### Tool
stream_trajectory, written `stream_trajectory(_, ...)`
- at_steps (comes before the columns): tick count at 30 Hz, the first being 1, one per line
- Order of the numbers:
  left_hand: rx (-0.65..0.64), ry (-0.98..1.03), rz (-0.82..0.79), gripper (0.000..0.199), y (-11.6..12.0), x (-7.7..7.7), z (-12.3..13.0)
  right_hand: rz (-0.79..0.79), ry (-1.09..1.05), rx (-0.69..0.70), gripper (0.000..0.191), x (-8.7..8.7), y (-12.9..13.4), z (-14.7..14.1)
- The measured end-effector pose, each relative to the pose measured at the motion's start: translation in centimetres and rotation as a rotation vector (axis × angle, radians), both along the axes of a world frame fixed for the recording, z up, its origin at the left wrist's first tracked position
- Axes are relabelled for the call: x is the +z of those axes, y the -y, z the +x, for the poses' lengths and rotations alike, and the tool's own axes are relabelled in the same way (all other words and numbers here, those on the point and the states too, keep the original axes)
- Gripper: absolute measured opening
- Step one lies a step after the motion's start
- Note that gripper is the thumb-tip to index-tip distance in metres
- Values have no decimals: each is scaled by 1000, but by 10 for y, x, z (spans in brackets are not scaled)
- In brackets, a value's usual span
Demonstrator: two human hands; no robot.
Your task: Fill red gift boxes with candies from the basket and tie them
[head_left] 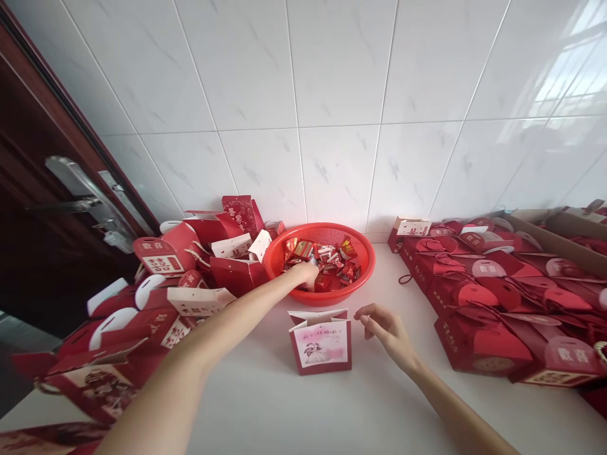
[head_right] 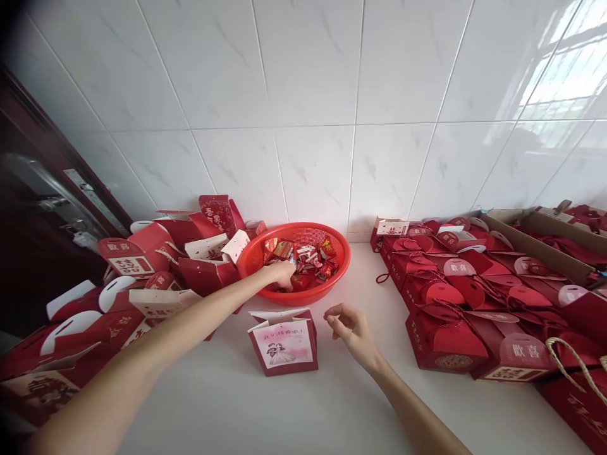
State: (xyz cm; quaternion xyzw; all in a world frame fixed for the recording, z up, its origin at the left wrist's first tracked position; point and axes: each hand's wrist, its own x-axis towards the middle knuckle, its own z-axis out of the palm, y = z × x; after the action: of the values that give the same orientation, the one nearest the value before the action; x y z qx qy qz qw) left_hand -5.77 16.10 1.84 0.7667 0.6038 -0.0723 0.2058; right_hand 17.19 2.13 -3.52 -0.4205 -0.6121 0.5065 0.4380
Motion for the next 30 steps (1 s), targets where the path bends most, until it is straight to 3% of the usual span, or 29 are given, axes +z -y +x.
stream_trajectory(5, 28, 244, -31, 7, -2, 8, 10, 13, 8, 0, 43, -4, -1, 0)
stream_trajectory(9, 43, 430, 48, 22, -9, 17, 17, 18, 10, -6, 42, -6, -2, 1)
stream_trajectory(12, 67, 452, 126, 33, -13, 23, 12, 29, 20, -12, 41, -7, -2, 1)
stream_trajectory(16, 6, 390, 105, 26, -9, 27, 6, 29, 26, -4, 40, -8, -3, 1)
stream_trajectory(19, -166, 348, -26, 36, -2, 22, 17, 26, 32, -2, 39, -8, -3, 0)
stream_trajectory(22, -309, 217, -28, 55, 1, 9, 37, 25, 32, 0, 39, -8, -3, 0)
stream_trajectory(26, -295, 144, 20, 59, -3, -7, 57, 26, 36, 4, 38, -9, -3, -1)
stream_trajectory(30, -315, 188, 44, 62, -9, -9, 59, 37, 42, 6, 37, -11, -3, -1)
